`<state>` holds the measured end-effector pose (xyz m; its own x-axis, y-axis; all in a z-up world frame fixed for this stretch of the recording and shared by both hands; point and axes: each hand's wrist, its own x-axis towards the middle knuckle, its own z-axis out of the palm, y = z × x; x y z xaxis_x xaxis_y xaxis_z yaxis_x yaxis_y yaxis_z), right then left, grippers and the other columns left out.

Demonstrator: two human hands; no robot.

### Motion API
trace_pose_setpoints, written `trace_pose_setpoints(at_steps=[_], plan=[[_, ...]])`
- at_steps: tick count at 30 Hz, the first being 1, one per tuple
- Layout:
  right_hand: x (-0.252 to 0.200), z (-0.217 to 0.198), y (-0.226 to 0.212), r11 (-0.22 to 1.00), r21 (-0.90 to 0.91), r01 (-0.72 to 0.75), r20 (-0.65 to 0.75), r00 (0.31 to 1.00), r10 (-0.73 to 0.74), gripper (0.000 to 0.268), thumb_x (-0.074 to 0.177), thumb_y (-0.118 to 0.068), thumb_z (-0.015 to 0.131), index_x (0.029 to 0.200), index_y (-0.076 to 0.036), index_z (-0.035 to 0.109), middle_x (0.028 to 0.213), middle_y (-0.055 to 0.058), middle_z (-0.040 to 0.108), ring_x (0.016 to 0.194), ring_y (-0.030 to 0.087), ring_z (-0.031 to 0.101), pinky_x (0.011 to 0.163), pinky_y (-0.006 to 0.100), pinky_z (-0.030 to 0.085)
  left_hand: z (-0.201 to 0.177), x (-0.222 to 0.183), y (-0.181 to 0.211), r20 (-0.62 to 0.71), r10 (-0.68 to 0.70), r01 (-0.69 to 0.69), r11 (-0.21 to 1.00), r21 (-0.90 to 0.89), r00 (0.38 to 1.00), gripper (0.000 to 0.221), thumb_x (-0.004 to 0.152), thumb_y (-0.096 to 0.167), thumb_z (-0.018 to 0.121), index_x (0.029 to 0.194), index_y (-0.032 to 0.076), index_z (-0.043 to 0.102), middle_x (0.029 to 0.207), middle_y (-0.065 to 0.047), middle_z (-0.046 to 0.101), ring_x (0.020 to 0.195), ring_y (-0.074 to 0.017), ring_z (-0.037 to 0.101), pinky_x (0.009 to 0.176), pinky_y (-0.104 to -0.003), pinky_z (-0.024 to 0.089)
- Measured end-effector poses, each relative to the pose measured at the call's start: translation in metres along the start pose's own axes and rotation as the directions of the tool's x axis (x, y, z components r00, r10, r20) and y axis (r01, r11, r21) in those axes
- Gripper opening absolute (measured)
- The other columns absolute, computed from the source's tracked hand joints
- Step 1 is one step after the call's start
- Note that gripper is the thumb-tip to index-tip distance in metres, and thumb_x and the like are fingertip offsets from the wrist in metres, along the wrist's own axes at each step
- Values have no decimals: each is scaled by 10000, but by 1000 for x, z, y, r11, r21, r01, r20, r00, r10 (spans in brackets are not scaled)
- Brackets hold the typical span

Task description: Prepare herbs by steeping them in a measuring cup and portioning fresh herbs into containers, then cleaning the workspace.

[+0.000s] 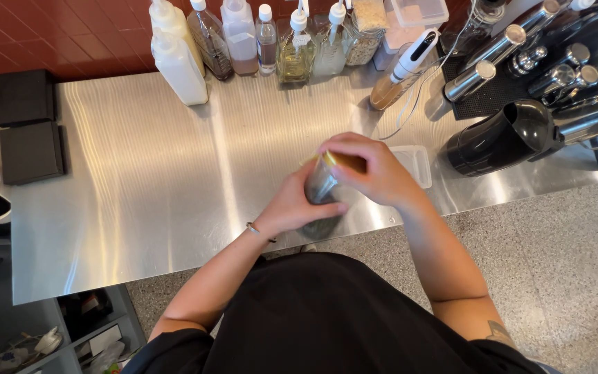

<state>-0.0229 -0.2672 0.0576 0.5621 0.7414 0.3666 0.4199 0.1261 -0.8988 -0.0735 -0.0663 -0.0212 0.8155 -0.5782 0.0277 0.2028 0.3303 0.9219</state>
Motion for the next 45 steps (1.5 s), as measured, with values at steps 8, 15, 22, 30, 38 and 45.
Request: trace_pose_setpoints(at_steps=[8,15,22,30,38,45], plan=[[22,40,34,667,-382,-640,-668,690,279,338,1022,-360,642,1300,-168,627,1232,78,696,1037,259,701,886,351,539,-6,18,12,-275,503,145,281,948,819,968,626,333,943,1397,6,456,1296,-223,630,1193,-378,608,1024,-472,470],[0,-3,22,533,-843,74,-15,987,-161,703,803,-505,745,1400,-174,576,1463,142,515,1354,392,559,1167,602,332,-55,3,33,-22,55,-40,901,432,998,925,702,304,920,1459,9,477,1360,-123,646,1285,-212,610,1141,-381,470],[-16,27,53,858,-510,-58,-204,977,-55,638,905,-528,692,1409,-146,600,1417,118,550,1379,334,481,1270,467,338,-37,4,36,-70,69,-5,747,665,995,987,650,356,926,1473,32,486,1338,-135,669,1262,-241,652,1104,-371,504],[-89,-7,180,929,-186,-321,-630,765,138,792,965,-700,490,1512,-128,453,1492,93,442,1231,223,489,1076,399,408,-106,-27,-37,-280,459,-71,611,788,843,1139,640,372,998,1514,-13,378,1463,-185,501,1400,-325,510,1190,-437,420],[-131,14,223,798,-238,-553,-591,735,333,426,933,-244,761,713,-6,485,620,70,421,567,136,366,495,330,323,-125,-47,-65,-475,532,-46,698,714,701,1083,697,248,987,1524,27,324,1462,-133,499,1394,-271,521,1191,-411,443],[-119,-2,155,699,-435,-567,-658,731,184,459,880,-190,748,574,0,463,521,41,417,486,119,358,475,329,293,-127,-48,-87,-536,487,-60,776,628,690,995,716,205,970,1481,41,355,1406,-103,546,1337,-235,565,1149,-388,481]])
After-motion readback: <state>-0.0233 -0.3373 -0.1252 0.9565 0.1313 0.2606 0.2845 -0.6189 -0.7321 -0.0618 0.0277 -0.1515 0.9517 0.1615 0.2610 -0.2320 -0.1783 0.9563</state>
